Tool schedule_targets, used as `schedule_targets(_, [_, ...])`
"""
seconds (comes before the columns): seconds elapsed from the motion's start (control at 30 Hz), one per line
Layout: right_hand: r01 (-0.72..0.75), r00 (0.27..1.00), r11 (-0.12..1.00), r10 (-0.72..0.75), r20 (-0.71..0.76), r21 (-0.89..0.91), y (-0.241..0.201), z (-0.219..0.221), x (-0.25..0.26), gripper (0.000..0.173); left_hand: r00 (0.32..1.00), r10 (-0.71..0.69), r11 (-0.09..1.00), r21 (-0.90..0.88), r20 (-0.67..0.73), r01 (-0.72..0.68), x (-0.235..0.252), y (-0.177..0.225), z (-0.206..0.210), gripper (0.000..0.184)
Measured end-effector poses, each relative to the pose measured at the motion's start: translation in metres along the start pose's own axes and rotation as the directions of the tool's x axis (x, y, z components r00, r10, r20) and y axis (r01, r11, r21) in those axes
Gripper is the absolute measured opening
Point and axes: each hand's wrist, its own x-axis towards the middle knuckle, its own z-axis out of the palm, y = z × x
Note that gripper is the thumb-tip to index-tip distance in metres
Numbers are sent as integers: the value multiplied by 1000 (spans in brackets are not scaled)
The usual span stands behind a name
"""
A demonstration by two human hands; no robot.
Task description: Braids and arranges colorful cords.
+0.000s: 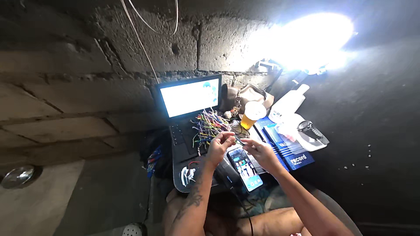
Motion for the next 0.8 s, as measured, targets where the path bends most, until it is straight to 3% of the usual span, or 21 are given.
schedule_targets(0.17, [-52, 997, 980, 61, -43, 192, 27, -4, -26, 27, 992, -74, 997, -31, 103, 77, -1, -8, 20, 17])
schedule_targets(0.37, [-144, 990, 781, 120, 80, 608, 53, -13, -44, 20, 962, -161, 980, -80, 222, 183, -5, -12, 35, 31])
schedule_targets(0.53, [-144, 983, 760, 37, 180, 633, 74, -17, -44, 17, 931, -170, 980, -39, 324, 193, -4, -28, 42, 28])
schedule_targets(0.67, [-151, 973, 749, -4, 232, 645, 74, -21, -41, 16, 936, -142, 983, -67, 323, 173, -3, -34, 46, 15])
schedule_targets(0.8, [-75, 982, 750, -58, 179, 657, 72, -24, -41, 23, 940, -148, 972, -131, 307, 196, -5, -37, 48, 12])
